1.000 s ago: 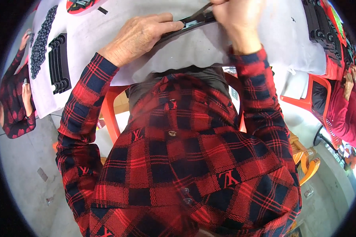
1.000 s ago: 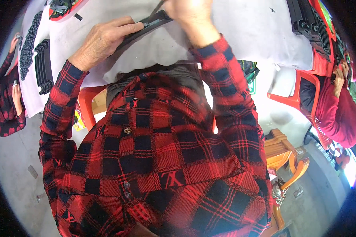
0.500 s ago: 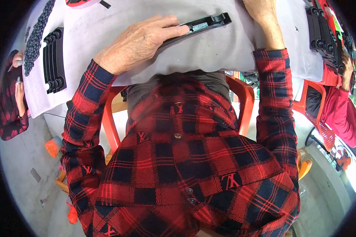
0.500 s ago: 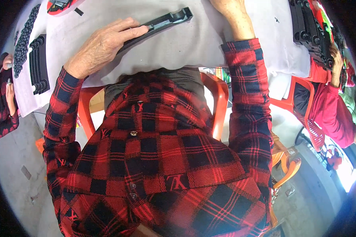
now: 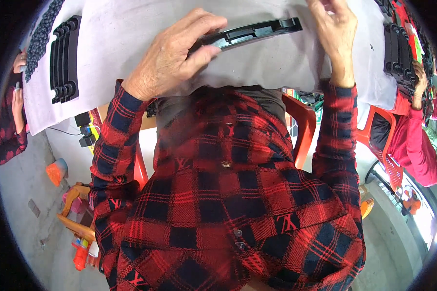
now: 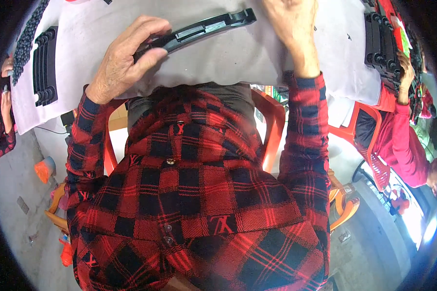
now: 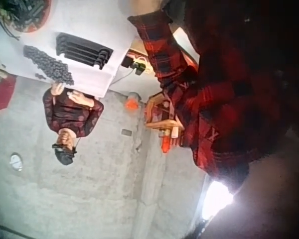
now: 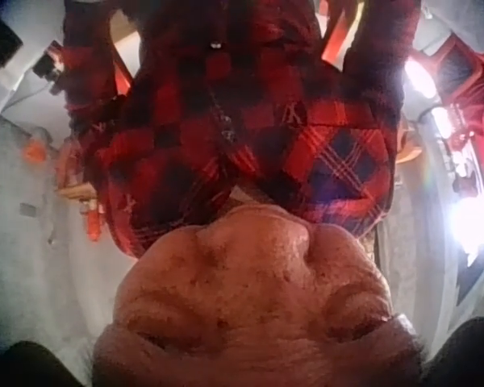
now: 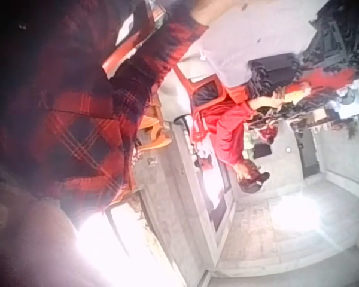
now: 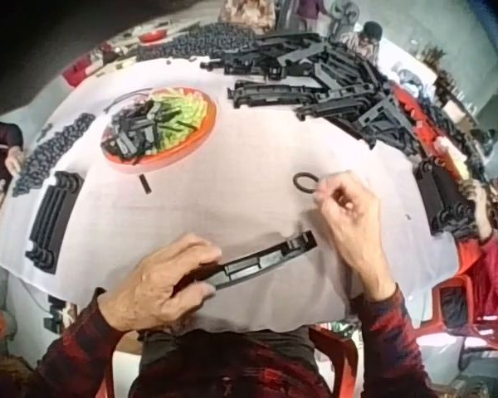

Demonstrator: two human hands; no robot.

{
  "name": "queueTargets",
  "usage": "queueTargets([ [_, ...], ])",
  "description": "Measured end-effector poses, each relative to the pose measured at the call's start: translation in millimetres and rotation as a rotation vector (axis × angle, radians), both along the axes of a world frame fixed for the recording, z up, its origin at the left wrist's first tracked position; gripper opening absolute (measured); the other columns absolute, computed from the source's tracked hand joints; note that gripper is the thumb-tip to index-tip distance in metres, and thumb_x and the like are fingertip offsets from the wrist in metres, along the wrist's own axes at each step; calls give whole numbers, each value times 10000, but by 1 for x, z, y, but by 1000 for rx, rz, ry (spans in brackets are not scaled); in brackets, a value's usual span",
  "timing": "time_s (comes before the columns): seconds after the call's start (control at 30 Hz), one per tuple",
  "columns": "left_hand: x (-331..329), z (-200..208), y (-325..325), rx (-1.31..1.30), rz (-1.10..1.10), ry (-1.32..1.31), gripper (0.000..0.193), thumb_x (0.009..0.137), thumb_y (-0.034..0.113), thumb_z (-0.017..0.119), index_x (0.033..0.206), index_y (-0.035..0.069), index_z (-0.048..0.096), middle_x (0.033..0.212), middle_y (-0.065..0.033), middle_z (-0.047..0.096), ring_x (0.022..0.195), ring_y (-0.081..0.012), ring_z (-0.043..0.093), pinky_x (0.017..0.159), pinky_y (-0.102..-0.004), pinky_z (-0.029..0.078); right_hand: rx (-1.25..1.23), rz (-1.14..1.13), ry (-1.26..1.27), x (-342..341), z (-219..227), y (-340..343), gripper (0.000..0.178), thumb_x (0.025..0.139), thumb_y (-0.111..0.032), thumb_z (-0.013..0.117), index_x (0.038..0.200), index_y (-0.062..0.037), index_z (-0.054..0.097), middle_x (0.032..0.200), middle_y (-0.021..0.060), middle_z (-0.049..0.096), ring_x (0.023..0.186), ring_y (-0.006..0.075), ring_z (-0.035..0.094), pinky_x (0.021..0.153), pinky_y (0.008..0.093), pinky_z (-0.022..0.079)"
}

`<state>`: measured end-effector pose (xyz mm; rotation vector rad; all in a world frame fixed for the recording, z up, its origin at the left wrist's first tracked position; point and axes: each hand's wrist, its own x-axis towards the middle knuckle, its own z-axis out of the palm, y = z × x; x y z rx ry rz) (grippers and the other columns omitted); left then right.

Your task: The person assembles plastic components by inserting small parts into plastic casings by hand and with a metal tool, then places the assembled components into a cardboard box.

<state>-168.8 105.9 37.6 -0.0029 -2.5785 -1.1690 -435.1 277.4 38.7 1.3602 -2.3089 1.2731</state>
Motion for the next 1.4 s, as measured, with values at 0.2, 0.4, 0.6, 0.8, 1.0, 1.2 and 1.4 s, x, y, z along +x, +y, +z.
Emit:
queueTargets([
  [0.2,9,-7,14,-14,158,37,458,789,63,791,1207,43,604,1057,-100,622,948,-268,646,840,-335,521,109,290,-484,78,32,-2,61,838,-5,735,852,-12,677,806,22,603,741,124,559,663,295,448],
  [0.4,7,-14,17,-57,196,98,445,768,44,777,1179,57,608,1014,-108,618,908,-295,648,796,-365,529,322,566,44,83,46,-12,102,815,-143,755,876,-68,721,867,46,624,802,248,533,767,374,427],
  [0.6,4,-15,17,4,211,122,395,765,32,771,1139,57,647,978,-97,638,875,-285,660,769,-362,540,340,564,211,96,43,-10,152,810,-211,780,909,-100,746,966,24,610,890,247,516,809,382,408],
  [0.8,4,-19,16,35,224,137,416,767,9,784,1158,50,650,954,-94,648,854,-248,669,764,-322,538,328,617,199,86,31,-13,168,768,-194,812,897,-101,758,979,37,618,882,248,524,804,377,412],
  [1.0,0,1,16,63,212,72,344,765,11,759,1093,42,658,910,-98,632,783,-269,639,691,-344,513,282,681,104,78,23,-16,156,742,-148,833,864,-88,756,983,48,638,858,252,549,765,378,457],
  [1.2,-1,3,13,161,230,12,341,727,8,753,1046,2,633,824,-129,593,690,-285,585,618,-364,475,269,718,52,74,21,-17,154,741,-112,837,861,-79,746,975,58,653,864,257,581,753,362,489],
  [1.4,-3,2,16,-9,220,130,294,731,-15,725,1016,29,662,835,-116,604,695,-297,603,607,-377,489,263,752,84,72,26,-20,155,750,-113,836,866,-76,739,961,53,662,854,242,591,753,353,495],
])
